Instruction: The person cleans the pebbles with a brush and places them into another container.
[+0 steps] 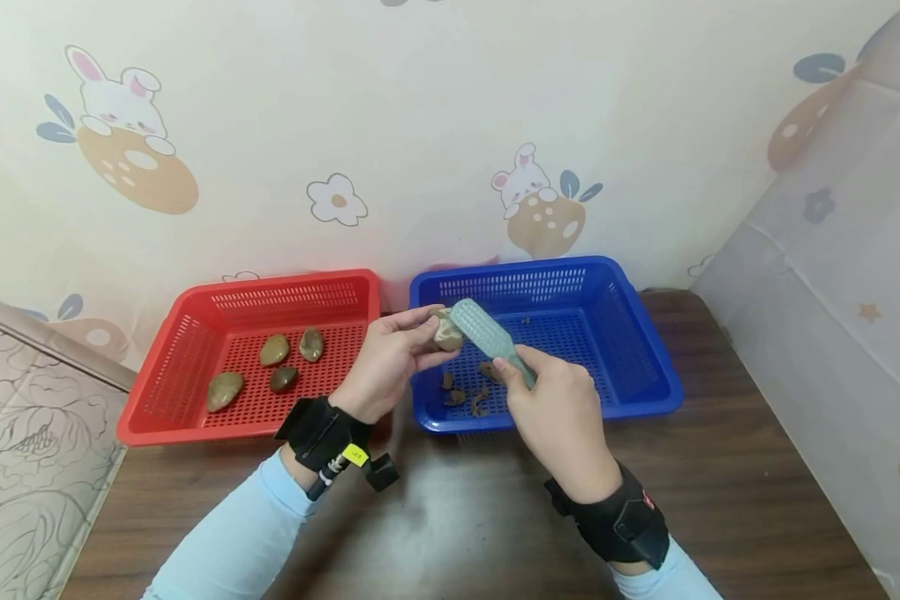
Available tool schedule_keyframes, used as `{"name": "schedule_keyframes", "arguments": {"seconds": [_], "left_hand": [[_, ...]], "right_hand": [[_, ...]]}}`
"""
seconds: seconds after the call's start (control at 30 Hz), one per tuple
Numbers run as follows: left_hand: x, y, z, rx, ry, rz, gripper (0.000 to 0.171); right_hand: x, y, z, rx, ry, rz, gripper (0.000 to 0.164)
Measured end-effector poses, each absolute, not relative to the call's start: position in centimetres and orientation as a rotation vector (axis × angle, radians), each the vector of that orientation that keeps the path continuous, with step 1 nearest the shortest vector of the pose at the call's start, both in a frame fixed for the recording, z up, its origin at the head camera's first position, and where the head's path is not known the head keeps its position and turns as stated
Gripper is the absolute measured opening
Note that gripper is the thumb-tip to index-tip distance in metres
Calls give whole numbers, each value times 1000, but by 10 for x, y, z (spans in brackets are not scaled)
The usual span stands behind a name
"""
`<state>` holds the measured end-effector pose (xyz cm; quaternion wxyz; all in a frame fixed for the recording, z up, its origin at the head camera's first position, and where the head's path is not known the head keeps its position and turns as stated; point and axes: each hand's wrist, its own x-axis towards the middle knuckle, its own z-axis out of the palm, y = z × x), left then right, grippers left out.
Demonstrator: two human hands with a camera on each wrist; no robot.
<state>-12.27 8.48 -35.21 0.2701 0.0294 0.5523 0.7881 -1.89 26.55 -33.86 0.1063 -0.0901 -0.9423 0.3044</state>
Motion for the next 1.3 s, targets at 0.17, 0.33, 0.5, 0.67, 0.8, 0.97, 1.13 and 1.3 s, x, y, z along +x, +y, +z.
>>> {"name": "schedule_keyframes", "arguments": {"seconds": [0.17, 0.33, 0.5, 0.67, 0.8, 0.97, 1.13, 1.3], "left_hand": [[-124, 85, -355, 73, 1442, 2159, 29], [-124, 86, -354, 50, 1425, 2177, 28], [-125, 85, -353, 45, 1446, 2145, 29], [-124, 83, -353, 92, 1501, 2117, 31], [-124, 81, -353, 99, 1508, 2106, 31], [-125, 78, -352, 159, 1528, 2105, 27], [-125, 80, -351, 122, 1523, 2075, 27], [-125, 81, -350, 151, 1508, 2032, 29]], "right_hand": [[-18, 263, -338, -214, -2764, 984, 51], [-23, 265, -341, -239, -2783, 956, 54], [-25, 270, -340, -274, -2746, 943, 53], [-27, 267, -341, -203, -2778, 1029, 53], [-28, 268, -340, -280, -2755, 978, 53], [-28, 269, -340, -227, -2782, 1046, 53], [-29, 271, -339, -274, -2761, 960, 54], [-26, 271, -340, -192, -2744, 1026, 51]]}}
